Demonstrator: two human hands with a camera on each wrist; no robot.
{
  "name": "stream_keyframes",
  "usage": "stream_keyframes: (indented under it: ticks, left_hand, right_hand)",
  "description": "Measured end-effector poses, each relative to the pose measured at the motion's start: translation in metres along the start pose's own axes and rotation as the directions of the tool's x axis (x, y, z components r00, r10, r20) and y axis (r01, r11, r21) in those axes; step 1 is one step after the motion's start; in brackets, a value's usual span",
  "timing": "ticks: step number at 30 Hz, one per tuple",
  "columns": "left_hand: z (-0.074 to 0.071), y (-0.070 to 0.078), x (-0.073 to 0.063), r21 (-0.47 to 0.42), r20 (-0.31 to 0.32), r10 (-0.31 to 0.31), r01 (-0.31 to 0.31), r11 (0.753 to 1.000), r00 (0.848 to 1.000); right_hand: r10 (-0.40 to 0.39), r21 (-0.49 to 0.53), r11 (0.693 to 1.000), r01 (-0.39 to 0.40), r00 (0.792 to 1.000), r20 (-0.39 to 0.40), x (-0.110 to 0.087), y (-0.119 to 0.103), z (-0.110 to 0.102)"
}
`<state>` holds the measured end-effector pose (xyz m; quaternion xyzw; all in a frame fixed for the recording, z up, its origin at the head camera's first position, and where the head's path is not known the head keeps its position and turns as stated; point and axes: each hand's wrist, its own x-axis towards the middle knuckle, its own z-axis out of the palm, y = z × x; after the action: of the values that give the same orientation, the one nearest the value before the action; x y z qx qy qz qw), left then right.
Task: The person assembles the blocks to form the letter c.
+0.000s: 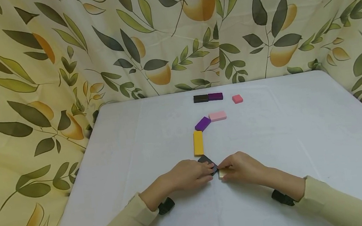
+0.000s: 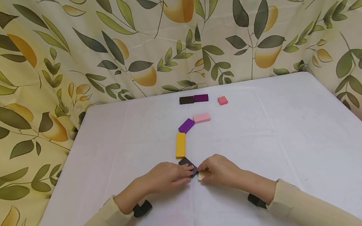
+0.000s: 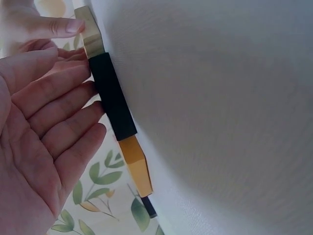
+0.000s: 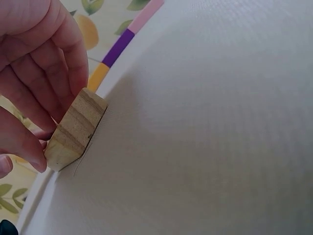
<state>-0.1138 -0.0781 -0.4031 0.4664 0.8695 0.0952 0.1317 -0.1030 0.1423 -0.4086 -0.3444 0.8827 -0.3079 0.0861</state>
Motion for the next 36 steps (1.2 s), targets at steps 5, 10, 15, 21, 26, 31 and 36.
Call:
stream_keyframes:
  ticks: [5,10,15,21,26,31,36]
  left_hand:
    - [-0.001,0.0,0.002,-0.022,-0.007,-0.021,0.021,1.0,1.0]
    - [-0.003,0.0,0.004,-0.039,-0.02,-0.033,0.032,0.999,0.999]
    - [-0.005,-0.001,0.007,-0.06,-0.018,-0.039,0.038,0.997,0.999]
    - [-0.008,-0.002,0.007,-0.1,-0.014,-0.036,0.035,0.994,0.999]
    - [-0.011,-0.003,0.007,-0.115,-0.012,-0.047,0.046,0.992,0.999]
    - [-0.016,-0.012,0.012,-0.15,-0.027,-0.053,0.049,0.987,0.998]
    - [-0.024,-0.027,0.023,-0.179,-0.046,-0.053,0.043,0.983,0.998]
  right_hand:
    - [0.007,-0.009,1.0,-0.007,1.0,0.002,0.0,0.002,-0.001]
    - [0.02,-0.005,1.0,-0.02,1.0,0.009,0.001,0.003,-0.002]
    - [0.021,-0.007,1.0,-0.021,1.0,0.002,0.002,0.004,-0.003]
    - [0.048,-0.006,0.999,-0.048,0.999,-0.006,0.005,0.006,-0.01]
    - [0.036,0.006,0.999,-0.035,0.999,-0.039,0.008,0.011,-0.017]
    - [0.089,0.01,0.996,-0.089,0.994,-0.056,0.017,0.021,-0.024]
    - [0.12,0.012,0.993,-0.12,0.986,-0.115,0.032,0.033,-0.034]
